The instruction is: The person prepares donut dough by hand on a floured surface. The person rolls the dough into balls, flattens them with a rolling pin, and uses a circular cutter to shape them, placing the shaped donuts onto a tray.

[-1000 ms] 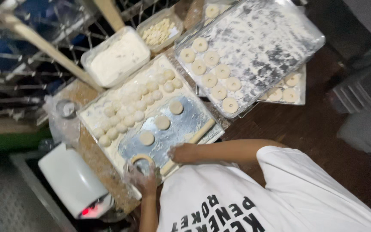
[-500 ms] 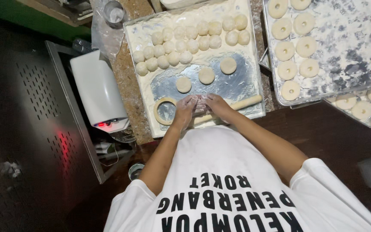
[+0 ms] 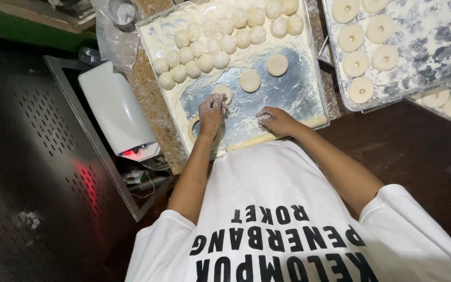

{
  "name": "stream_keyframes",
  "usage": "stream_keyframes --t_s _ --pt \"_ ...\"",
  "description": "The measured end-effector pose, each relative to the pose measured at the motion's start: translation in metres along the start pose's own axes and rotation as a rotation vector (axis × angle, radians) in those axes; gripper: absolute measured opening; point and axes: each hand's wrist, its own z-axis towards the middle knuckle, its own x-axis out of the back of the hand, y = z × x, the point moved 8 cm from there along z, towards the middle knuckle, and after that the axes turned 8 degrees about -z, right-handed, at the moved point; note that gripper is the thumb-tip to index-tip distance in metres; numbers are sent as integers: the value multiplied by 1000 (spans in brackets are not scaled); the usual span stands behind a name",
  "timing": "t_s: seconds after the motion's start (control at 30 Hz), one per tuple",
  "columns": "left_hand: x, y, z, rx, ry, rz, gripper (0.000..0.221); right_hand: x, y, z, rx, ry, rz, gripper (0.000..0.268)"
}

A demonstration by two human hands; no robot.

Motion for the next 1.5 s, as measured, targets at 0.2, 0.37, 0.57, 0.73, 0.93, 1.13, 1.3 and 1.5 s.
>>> stream_keyframes --t_s 0.2,0.37,0.57,0.73,0.93,1.13,1.3,1.5 --pt "1 -12 9 -43 -13 23 23 5 -4 1 -20 2 65 28" --pt "6 -26 41 -73 -106 419 25 14 -12 1 3 36 185 28" --pt "17 -30 41 -72 -148 438 19 45 -12 -30 105 236 -22 27" --pt "-5 54 -5 60 -88 243 28 65 32 -43 194 398 -229 22" --pt "-51 49 -7 -52 -168 210 25 59 36 -75 233 694 -562 21" --pt "-97 16 25 -191 -334 289 24 63 39 -77 253 851 -618 21" --pt "-100 8 30 -164 -300 268 24 64 37 -81 243 876 -587 22" --pt "-101 -4 43 -212 -314 454 24 67 30 -81 248 840 -620 21"
